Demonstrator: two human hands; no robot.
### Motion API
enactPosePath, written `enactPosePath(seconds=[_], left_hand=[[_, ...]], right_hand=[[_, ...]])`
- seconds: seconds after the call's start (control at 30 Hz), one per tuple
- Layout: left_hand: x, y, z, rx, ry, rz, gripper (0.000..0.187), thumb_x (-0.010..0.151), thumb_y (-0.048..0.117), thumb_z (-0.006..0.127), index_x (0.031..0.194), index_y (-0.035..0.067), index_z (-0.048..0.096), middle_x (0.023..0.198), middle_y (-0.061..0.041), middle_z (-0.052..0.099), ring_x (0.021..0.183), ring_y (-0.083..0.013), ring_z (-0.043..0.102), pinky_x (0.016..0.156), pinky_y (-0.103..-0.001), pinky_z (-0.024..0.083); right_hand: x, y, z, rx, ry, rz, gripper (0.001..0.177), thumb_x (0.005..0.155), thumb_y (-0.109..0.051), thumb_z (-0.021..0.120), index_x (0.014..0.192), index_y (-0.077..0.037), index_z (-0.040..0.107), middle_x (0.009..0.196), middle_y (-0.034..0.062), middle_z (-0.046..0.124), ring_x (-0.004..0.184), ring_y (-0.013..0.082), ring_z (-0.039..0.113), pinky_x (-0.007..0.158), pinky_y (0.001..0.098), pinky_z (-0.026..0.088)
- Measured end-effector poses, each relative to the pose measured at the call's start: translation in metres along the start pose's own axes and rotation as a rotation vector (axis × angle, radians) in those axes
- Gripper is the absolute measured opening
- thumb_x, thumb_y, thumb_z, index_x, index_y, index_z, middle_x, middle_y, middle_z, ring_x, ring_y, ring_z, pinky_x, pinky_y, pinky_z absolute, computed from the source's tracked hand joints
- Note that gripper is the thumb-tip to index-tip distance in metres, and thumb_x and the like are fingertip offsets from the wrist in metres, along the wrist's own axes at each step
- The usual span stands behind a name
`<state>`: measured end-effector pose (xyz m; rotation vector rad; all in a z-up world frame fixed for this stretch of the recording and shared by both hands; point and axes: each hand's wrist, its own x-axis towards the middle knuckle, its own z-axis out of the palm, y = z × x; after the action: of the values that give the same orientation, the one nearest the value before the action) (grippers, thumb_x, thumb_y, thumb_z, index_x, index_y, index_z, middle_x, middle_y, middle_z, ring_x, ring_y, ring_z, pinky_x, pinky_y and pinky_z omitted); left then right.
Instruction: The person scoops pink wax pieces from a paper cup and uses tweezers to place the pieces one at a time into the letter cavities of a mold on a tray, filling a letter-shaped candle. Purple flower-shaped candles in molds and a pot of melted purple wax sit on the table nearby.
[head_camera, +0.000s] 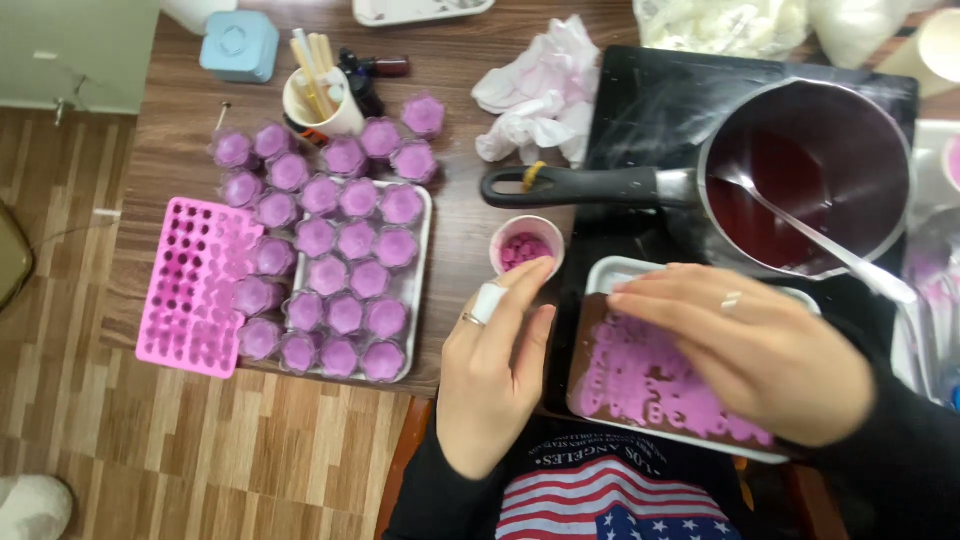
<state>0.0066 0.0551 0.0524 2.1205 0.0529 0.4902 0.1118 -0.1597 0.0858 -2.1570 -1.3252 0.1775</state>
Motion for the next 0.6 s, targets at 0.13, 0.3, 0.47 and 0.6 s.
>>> enactPosePath(seconds=[0.13, 0.3, 0.47, 0.6], left_hand=[[0.003, 0.028, 0.006, 0.023, -0.057, 0.127, 0.032, 0.105, 0.003, 0.065, 0.137, 0.006, 0.061, 0.131, -0.013, 0.071, 0.123, -0.0319, 0.071, 0.105, -0.039, 0.057], [0.002, 0.061, 0.031, -0.037, -0.213, 0.247, 0.039, 0.101, 0.006, 0.069, 0.138, 0.002, 0.058, 0.130, -0.014, 0.069, 0.122, -0.0309, 0.069, 0.107, -0.041, 0.055], [-0.009, 0.075, 0.065, -0.089, -0.370, 0.256, 0.041, 0.103, 0.007, 0.066, 0.142, 0.000, 0.055, 0.136, -0.016, 0.066, 0.124, -0.0334, 0.067, 0.109, -0.041, 0.053], [-0.012, 0.082, 0.093, -0.119, -0.487, 0.252, 0.045, 0.102, 0.007, 0.064, 0.145, -0.001, 0.052, 0.141, -0.018, 0.064, 0.127, -0.0347, 0.065, 0.109, -0.041, 0.052]], right_hand=[[-0.033, -0.003, -0.026, -0.009, 0.096, 0.049, 0.042, 0.083, 0.000, 0.061, 0.124, -0.007, 0.067, 0.120, 0.0097, 0.072, 0.109, 0.0254, 0.072, 0.091, 0.0341, 0.057], [-0.065, -0.009, -0.034, 0.107, 0.226, 0.248, 0.028, 0.083, -0.001, 0.072, 0.111, -0.002, 0.073, 0.107, 0.0098, 0.075, 0.093, 0.0186, 0.075, 0.077, 0.0267, 0.058], [-0.102, 0.008, -0.025, 0.142, 0.238, 0.292, 0.029, 0.079, 0.000, 0.073, 0.108, -0.001, 0.073, 0.106, 0.0110, 0.076, 0.094, 0.0197, 0.077, 0.078, 0.0275, 0.060], [-0.134, 0.022, -0.022, 0.180, 0.272, 0.324, 0.028, 0.079, -0.001, 0.075, 0.107, 0.000, 0.072, 0.106, 0.0119, 0.076, 0.096, 0.0220, 0.077, 0.082, 0.0291, 0.060]])
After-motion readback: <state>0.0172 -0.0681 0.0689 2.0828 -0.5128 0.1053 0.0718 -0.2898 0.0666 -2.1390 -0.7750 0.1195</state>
